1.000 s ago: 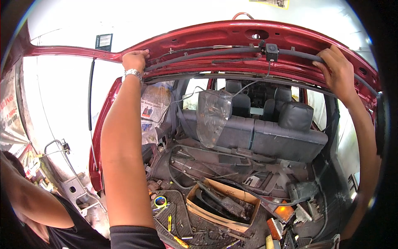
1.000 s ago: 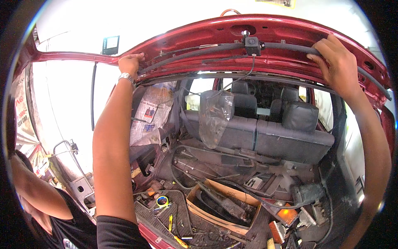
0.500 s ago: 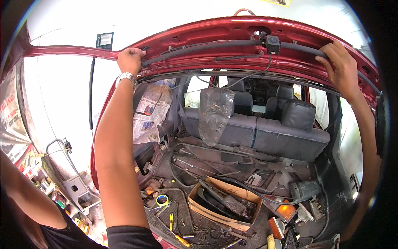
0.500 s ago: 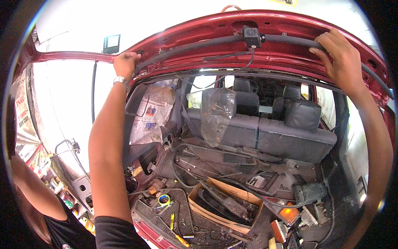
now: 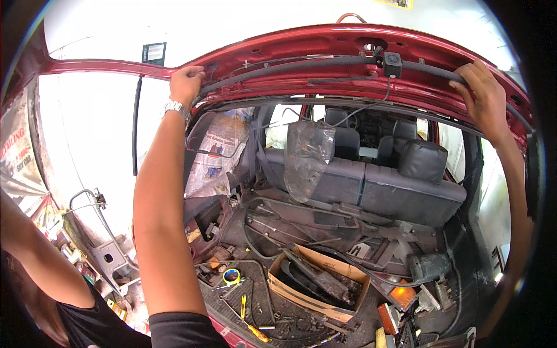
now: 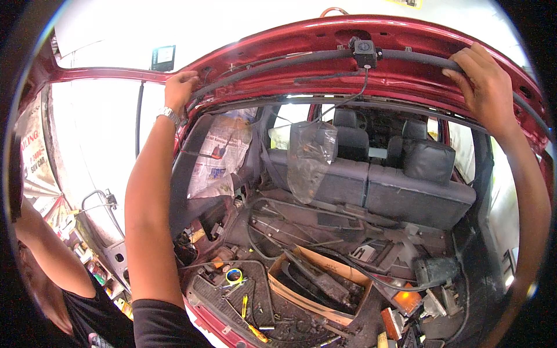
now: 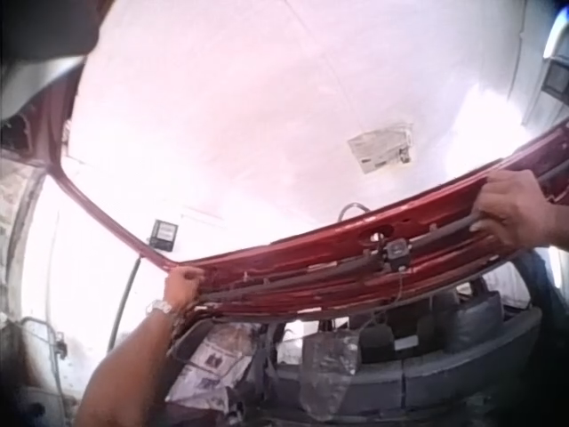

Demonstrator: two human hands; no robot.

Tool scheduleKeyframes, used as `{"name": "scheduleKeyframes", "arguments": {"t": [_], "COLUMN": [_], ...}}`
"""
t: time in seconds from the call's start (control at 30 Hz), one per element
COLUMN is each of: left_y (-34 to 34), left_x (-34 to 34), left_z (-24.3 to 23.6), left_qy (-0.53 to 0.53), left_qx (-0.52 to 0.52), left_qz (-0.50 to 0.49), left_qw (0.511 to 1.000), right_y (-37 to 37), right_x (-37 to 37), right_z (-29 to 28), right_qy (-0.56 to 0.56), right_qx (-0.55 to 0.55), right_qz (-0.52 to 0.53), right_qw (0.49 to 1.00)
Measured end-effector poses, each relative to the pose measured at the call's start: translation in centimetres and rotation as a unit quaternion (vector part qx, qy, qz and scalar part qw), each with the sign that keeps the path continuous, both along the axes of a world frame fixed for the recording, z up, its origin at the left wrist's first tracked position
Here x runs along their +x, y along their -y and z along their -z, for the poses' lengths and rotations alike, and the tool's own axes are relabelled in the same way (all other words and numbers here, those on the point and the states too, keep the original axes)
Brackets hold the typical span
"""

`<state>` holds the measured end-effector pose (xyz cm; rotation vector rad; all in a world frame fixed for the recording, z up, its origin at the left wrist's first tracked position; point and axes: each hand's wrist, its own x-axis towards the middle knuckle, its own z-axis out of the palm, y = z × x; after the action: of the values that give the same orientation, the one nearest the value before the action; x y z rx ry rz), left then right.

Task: Installing and snapping into place the interior plastic trim panels on the rear hatch of an SUV.

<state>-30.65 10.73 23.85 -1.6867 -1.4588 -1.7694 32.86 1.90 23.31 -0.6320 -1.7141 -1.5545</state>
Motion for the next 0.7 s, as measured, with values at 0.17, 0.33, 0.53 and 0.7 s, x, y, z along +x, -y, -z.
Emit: {"name": "scheduleKeyframes", "arguments": {"t": [0.17,0.33,0.53,0.7], "left_y": [3.6,3.4,3.9,2.4], "left_x": [1.6,-2.6,-1.9,-1.8], "left_z": [0.5,1.3,2.2,2.7], "left_qy": [0.099,0.005,-0.049,-0.074], "left_qx": [-0.038,-0.132,-0.242,-0.138], "left_qz": [-0.157,-0.103,-0.018,-0.115], "left_qw": [0.982,0.986,0.969,0.981], "right_y": [-0.1,0.1,-0.3,0.0], "right_x": [0.4,0.1,0.1,0.0], "right_z": [0.3,0.6,1.0,0.9], "right_qy": [0.001,0.006,0.012,0.016], "right_qx": [-0.006,-0.018,-0.022,-0.019], "right_qz": [-0.005,-0.004,-0.008,-0.018], "right_qw": [1.0,1.0,1.0,1.0]}}
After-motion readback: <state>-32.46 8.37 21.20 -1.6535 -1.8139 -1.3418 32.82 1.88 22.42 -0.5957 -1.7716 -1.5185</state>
